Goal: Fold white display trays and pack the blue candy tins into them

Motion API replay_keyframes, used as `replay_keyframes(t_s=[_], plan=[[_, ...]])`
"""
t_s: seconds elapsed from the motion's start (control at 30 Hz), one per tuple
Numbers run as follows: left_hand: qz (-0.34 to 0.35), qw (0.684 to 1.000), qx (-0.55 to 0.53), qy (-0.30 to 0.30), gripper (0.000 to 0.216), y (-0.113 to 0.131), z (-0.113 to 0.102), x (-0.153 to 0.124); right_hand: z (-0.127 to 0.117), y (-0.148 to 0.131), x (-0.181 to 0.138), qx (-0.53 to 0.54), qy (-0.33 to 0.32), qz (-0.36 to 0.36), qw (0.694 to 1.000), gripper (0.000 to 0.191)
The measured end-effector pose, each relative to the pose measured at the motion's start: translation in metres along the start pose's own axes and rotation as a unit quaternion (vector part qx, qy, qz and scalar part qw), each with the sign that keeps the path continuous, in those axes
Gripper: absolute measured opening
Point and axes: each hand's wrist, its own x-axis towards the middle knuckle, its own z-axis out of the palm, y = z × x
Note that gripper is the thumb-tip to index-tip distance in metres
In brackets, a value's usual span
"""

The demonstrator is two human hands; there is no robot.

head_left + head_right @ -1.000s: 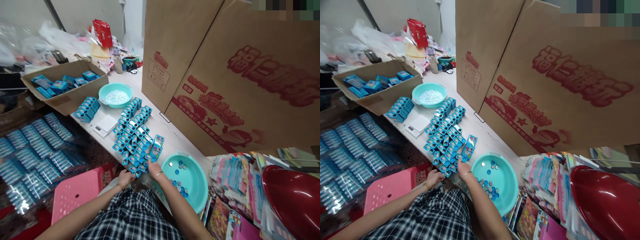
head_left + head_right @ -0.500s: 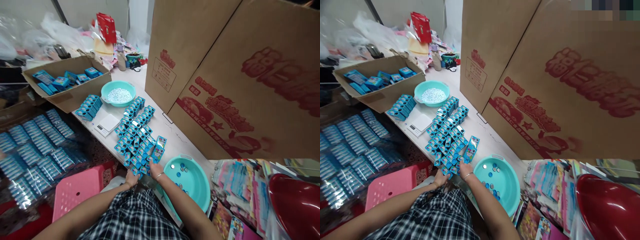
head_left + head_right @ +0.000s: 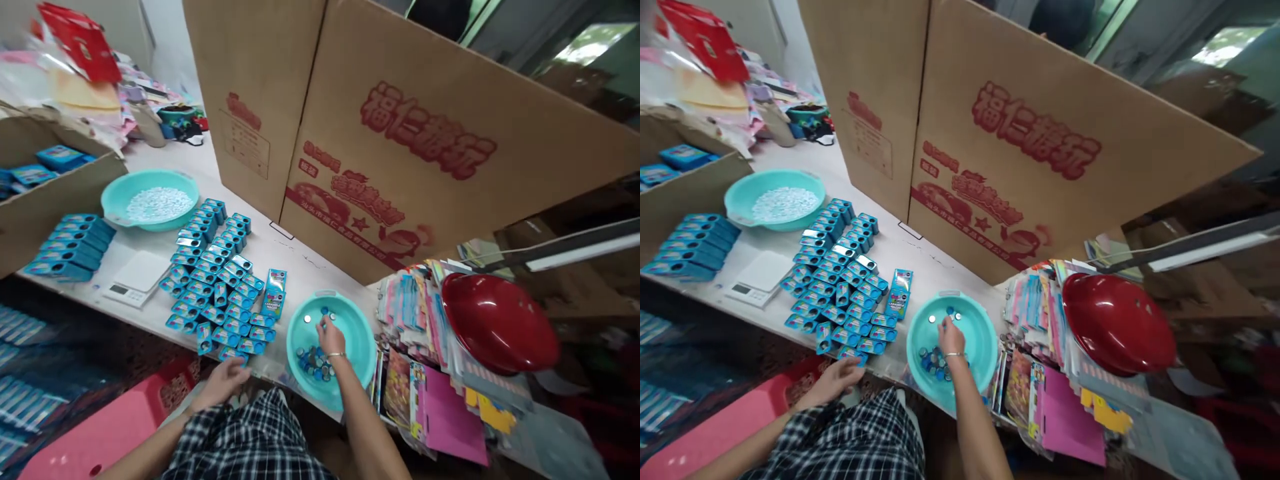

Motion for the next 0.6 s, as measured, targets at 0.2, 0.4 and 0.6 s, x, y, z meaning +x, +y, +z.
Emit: replay_keyframes(t_s=[0.2, 0.4, 0.6], plan=[[0.198, 0.882, 0.396, -0.162, 0.036, 0.091, 0.104, 0.062, 0.025, 0.048, 0.039, 0.037, -0.001, 0.026, 0.999, 0.030], [0.173, 0.818, 0.508, -0.206, 0.040, 0.090, 0.195, 0.111, 0.041, 0.070, 0.045, 0.143, 0.067, 0.057, 0.986, 0.020], [0.195, 0.822, 0.487, -0.223, 0.038, 0.074, 0.238, 0.118, 0.021, 0.118, 0.007, 0.261, 0.155, 0.097, 0.948, 0.046]])
